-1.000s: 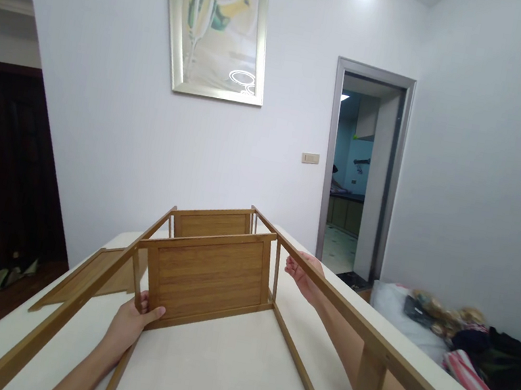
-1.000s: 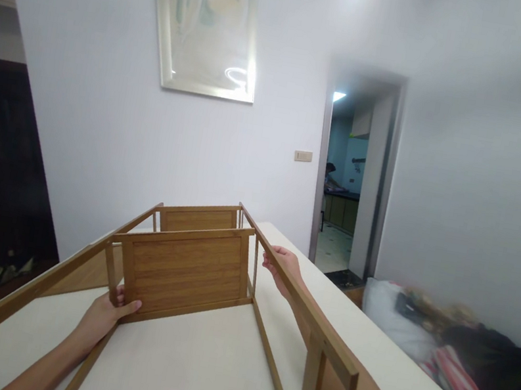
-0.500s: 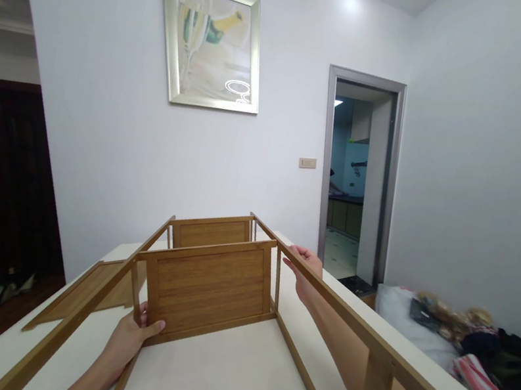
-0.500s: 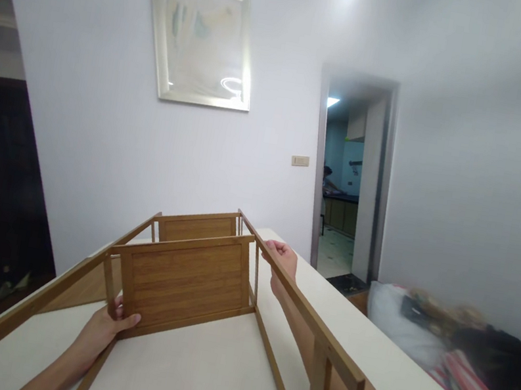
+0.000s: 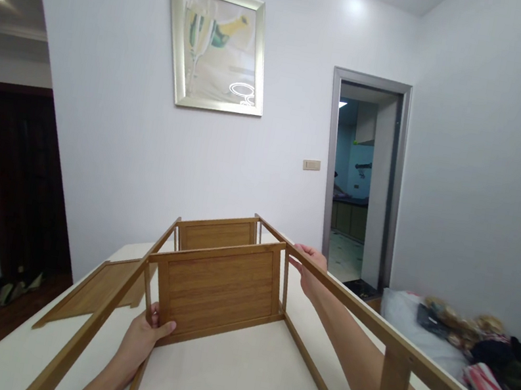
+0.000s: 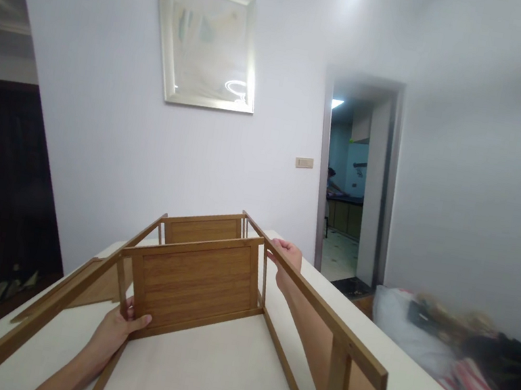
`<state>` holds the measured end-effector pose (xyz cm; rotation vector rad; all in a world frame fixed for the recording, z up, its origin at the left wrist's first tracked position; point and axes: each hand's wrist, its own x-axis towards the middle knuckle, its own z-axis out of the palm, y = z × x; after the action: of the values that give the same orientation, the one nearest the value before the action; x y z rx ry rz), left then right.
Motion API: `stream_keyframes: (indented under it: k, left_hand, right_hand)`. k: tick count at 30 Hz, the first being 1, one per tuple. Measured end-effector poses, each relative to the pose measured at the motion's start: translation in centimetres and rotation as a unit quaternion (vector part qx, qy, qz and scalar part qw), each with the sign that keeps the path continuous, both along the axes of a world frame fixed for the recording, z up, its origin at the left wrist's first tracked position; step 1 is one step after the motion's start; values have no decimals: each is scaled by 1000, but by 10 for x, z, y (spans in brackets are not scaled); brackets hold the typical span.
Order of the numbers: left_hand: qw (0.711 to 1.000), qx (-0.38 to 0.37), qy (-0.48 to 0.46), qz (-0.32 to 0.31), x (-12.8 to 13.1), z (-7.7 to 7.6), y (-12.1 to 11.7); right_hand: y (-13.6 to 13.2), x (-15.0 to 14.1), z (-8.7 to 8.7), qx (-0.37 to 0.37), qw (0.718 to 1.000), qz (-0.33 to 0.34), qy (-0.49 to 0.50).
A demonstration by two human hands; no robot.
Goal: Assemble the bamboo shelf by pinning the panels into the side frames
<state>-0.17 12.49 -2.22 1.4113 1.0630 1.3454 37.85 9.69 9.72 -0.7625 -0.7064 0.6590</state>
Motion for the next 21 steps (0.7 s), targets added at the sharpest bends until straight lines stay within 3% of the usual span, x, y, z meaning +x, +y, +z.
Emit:
stream_keyframes:
  k: [8,21]
  left_hand:
    - [999,-1,37,39,1,5,-4]
    - [1000,-11,10,-20,-4,-3,2]
  right_hand:
    - [4,-2,-3,8,999,-26,-22]
    - [7,-3,-2,6,998,-45,-42]
